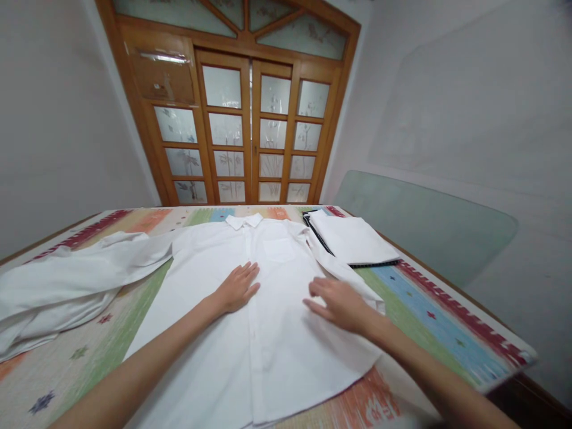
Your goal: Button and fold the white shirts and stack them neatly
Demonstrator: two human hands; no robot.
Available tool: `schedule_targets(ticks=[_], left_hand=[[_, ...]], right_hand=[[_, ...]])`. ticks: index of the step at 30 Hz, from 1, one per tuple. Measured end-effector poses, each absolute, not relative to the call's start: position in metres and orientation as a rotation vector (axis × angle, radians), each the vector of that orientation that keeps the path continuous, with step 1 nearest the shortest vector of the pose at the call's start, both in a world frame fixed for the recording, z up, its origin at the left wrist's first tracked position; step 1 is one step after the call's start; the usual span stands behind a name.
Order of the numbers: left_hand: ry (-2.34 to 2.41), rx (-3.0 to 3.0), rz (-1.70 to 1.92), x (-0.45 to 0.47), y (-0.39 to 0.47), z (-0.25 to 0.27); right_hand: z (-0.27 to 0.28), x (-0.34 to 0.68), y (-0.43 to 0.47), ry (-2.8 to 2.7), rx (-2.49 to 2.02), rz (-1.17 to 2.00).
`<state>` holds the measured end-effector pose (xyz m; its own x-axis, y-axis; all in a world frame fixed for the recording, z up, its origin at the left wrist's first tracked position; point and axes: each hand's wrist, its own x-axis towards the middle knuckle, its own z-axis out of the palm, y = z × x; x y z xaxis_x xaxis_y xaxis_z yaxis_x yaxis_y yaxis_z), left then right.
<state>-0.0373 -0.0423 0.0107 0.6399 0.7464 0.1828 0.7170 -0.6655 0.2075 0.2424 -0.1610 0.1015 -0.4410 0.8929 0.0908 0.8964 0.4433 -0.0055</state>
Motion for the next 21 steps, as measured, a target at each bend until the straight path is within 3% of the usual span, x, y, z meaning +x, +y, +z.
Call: schedule_targets(ticks=[4, 10, 17, 21], left_hand=[[1.243, 2.72, 0.433, -0.044, -0.044, -0.001], [1.276, 2.705, 0.428, -0.042, -0.048, 0.0], [1.293, 2.726, 0.462, -0.042, -0.056, 0.003], [1.305, 2.72, 0.456, -0.042, -0.056, 0.003]], right_hand=[[0.088, 0.315, -0.128, -2.263, -2.007, -0.274], [0.068, 0.353, -0.104, -2.176, -2.096, -0.026], [0.127, 0.373, -0.054, -1.225, -1.941, -0.246], [0.167, 0.389, -0.023, -1.121, -1.861, -0.671]])
